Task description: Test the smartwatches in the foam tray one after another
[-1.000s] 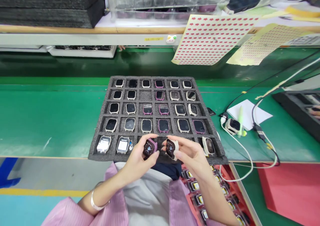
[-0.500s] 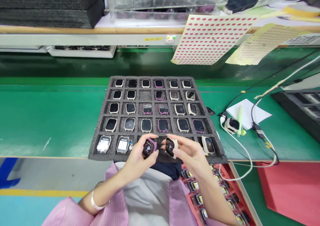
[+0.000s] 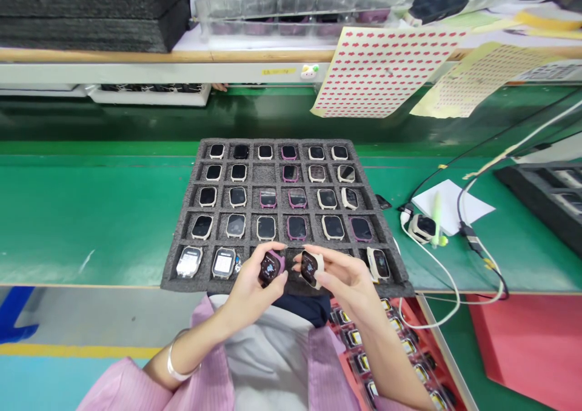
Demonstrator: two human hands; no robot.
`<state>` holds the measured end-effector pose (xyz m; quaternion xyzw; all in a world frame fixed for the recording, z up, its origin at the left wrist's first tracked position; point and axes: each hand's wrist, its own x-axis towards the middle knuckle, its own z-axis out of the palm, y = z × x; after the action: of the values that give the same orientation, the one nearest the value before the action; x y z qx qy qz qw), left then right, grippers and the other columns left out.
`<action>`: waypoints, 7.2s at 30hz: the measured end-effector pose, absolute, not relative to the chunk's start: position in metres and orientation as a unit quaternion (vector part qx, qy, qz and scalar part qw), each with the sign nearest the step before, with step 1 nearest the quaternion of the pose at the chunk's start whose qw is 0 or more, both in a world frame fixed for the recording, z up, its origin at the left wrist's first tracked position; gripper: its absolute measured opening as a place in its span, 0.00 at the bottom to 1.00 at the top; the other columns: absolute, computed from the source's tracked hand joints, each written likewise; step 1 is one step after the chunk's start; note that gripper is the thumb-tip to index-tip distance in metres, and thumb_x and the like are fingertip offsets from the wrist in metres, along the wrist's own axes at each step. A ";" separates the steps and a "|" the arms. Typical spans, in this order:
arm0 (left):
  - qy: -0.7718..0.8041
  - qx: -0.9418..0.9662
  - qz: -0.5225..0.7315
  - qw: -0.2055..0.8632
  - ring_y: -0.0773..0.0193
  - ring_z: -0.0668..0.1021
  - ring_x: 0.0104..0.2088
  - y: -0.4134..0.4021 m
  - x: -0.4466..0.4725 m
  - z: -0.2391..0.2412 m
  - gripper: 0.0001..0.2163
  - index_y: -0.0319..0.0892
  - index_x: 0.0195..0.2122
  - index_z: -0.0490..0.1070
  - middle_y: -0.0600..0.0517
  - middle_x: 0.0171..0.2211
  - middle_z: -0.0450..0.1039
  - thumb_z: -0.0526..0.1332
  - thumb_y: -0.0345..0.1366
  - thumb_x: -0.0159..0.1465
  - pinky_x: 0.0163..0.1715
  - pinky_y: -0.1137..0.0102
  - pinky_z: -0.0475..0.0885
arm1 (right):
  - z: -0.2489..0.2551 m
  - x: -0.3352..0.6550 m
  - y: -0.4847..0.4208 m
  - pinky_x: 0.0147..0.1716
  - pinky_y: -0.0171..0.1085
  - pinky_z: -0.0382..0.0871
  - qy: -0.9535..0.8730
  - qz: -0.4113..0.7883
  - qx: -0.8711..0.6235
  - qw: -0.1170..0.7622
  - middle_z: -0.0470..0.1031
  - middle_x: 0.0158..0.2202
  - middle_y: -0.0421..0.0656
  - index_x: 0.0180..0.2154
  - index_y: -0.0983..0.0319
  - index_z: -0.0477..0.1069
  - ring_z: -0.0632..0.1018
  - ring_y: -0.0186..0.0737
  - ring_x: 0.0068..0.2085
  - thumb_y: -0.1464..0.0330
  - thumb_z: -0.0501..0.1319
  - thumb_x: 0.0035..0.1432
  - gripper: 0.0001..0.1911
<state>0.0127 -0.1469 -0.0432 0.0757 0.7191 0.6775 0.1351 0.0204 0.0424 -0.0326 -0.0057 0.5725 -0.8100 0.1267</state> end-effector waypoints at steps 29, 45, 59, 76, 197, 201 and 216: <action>0.522 0.062 0.814 0.247 0.59 0.75 0.42 -0.157 0.006 -0.047 0.17 0.44 0.54 0.61 0.48 0.42 0.68 0.54 0.31 0.64 0.35 0.64 0.77 | -0.039 0.022 0.040 0.50 0.49 0.72 0.564 -0.814 0.043 0.135 0.77 0.48 0.47 0.55 0.57 0.66 0.78 0.47 0.48 0.67 0.62 0.60 0.22; 0.555 0.053 0.795 0.239 0.61 0.77 0.37 -0.153 0.006 -0.039 0.17 0.42 0.51 0.63 0.48 0.37 0.68 0.60 0.38 0.62 0.28 0.70 0.78 | -0.041 0.026 0.041 0.50 0.47 0.72 0.607 -0.784 0.038 0.124 0.76 0.50 0.48 0.56 0.56 0.65 0.78 0.48 0.49 0.64 0.61 0.60 0.22; 0.597 0.080 0.766 0.226 0.59 0.77 0.41 -0.154 0.008 -0.042 0.24 0.44 0.56 0.56 0.45 0.44 0.69 0.62 0.38 0.61 0.33 0.67 0.77 | -0.019 0.037 0.060 0.55 0.53 0.66 0.621 -0.773 -0.009 0.130 0.70 0.56 0.48 0.62 0.51 0.55 0.73 0.50 0.55 0.73 0.66 0.54 0.37; 0.948 0.210 0.221 -0.092 0.44 0.66 0.50 -0.169 0.021 -0.030 0.26 0.34 0.57 0.61 0.35 0.50 0.63 0.60 0.45 0.62 0.46 0.50 0.66 | -0.063 0.030 0.117 0.54 0.53 0.66 0.609 -0.717 0.225 -0.255 0.78 0.45 0.48 0.55 0.60 0.64 0.78 0.49 0.48 0.70 0.70 0.48 0.33; 0.683 0.077 0.711 0.147 0.62 0.73 0.43 -0.126 0.004 -0.050 0.17 0.44 0.50 0.64 0.50 0.44 0.67 0.59 0.30 0.59 0.47 0.69 0.67 | -0.039 0.030 0.049 0.17 0.32 0.66 0.574 -0.814 0.012 0.088 0.70 0.21 0.38 0.49 0.61 0.70 0.70 0.33 0.20 0.65 0.65 0.55 0.19; 0.675 0.063 0.722 0.139 0.62 0.73 0.43 -0.127 0.005 -0.049 0.18 0.44 0.51 0.63 0.50 0.42 0.68 0.59 0.31 0.60 0.45 0.69 0.67 | -0.038 0.031 0.049 0.16 0.32 0.65 0.568 -0.819 0.012 0.073 0.70 0.21 0.38 0.49 0.60 0.71 0.70 0.34 0.20 0.65 0.65 0.55 0.20; 0.830 0.186 0.524 0.032 0.56 0.71 0.48 -0.132 0.004 -0.032 0.23 0.45 0.56 0.61 0.48 0.45 0.71 0.60 0.31 0.59 0.52 0.59 0.64 | -0.027 0.029 0.049 0.17 0.32 0.70 0.534 -0.839 0.041 0.096 0.76 0.43 0.48 0.53 0.59 0.66 0.75 0.35 0.25 0.67 0.58 0.60 0.19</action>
<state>0.0035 -0.1319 -0.0321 0.1865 0.8302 0.5245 0.0317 0.0291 0.0493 -0.0268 0.0407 0.5339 -0.8392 0.0955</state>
